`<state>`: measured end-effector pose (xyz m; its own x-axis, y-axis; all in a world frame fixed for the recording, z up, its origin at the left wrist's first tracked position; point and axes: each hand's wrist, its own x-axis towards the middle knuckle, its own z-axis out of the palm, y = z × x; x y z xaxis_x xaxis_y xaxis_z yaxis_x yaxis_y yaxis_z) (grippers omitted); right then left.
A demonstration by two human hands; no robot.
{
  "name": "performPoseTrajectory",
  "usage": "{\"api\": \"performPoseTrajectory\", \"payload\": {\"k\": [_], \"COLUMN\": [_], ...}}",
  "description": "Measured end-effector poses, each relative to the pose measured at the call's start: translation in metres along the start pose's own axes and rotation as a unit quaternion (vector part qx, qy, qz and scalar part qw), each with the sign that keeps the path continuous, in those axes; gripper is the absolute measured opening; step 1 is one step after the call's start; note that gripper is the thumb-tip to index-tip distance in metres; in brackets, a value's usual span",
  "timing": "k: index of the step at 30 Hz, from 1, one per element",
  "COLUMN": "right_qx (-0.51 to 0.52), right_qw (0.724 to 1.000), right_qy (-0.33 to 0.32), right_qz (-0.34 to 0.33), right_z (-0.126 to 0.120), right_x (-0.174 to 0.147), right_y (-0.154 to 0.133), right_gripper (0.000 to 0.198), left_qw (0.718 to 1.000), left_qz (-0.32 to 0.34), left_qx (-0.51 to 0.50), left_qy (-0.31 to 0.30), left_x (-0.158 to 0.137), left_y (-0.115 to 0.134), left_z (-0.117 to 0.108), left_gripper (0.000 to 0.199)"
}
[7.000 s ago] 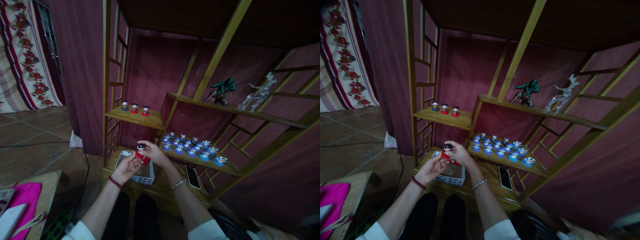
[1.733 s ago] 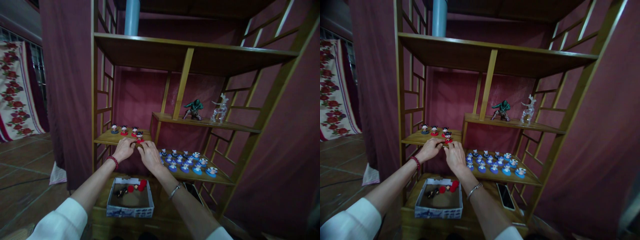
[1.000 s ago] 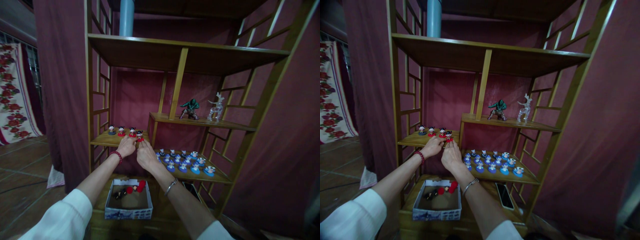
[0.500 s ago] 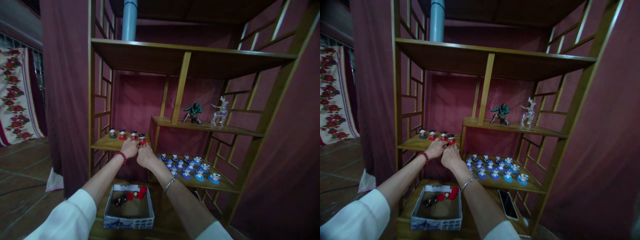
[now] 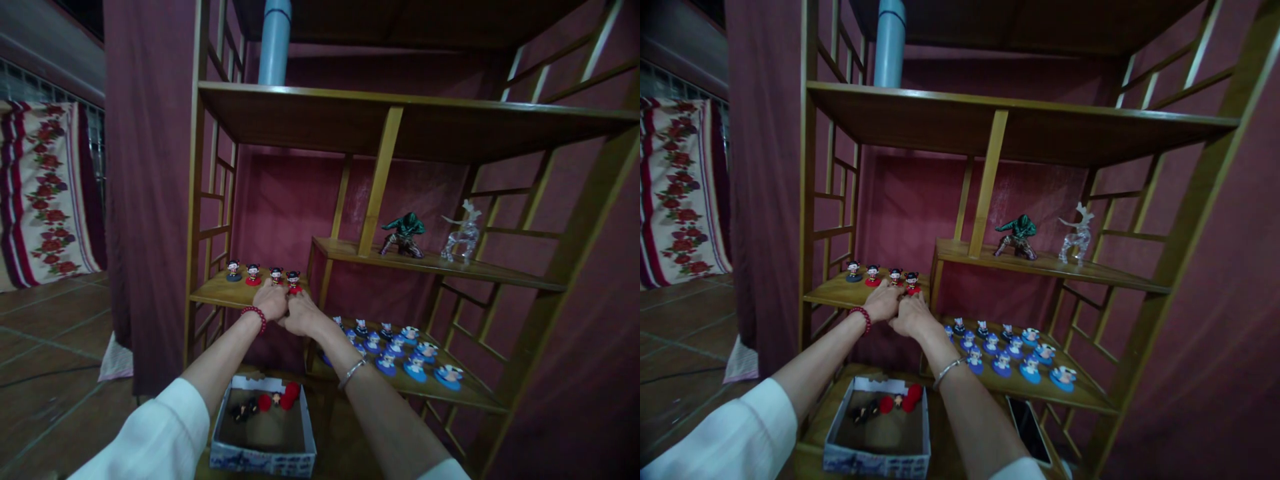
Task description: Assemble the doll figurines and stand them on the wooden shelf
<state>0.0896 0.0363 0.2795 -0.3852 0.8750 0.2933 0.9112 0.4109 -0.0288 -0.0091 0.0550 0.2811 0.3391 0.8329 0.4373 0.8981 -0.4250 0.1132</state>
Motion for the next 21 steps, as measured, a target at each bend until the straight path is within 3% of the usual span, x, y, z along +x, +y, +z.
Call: {"api": "performPoseTrajectory", "payload": {"k": [7, 13, 21], "right_qx": [0.011, 0.019, 0.013], "right_qw": [0.999, 1.0, 0.999], "right_qy": [0.019, 0.017, 0.03], "right_qz": [0.024, -0.012, 0.028], "right_z": [0.004, 0.0, 0.013], "right_x": [0.002, -0.002, 0.004], "right_y": [0.002, 0.001, 0.005], "right_gripper": [0.061, 0.049, 0.062], "left_qw": [0.999, 0.998, 0.998], "left_qz": [0.014, -0.022, -0.023], "left_qx": [0.0, 0.013, 0.027], "left_qy": [0.032, 0.054, 0.05], "left_x": [0.0, -0.002, -0.002], "left_y": [-0.003, -0.007, -0.005], "left_z": [0.006, 0.012, 0.008], "left_gripper": [0.03, 0.031, 0.034]}}
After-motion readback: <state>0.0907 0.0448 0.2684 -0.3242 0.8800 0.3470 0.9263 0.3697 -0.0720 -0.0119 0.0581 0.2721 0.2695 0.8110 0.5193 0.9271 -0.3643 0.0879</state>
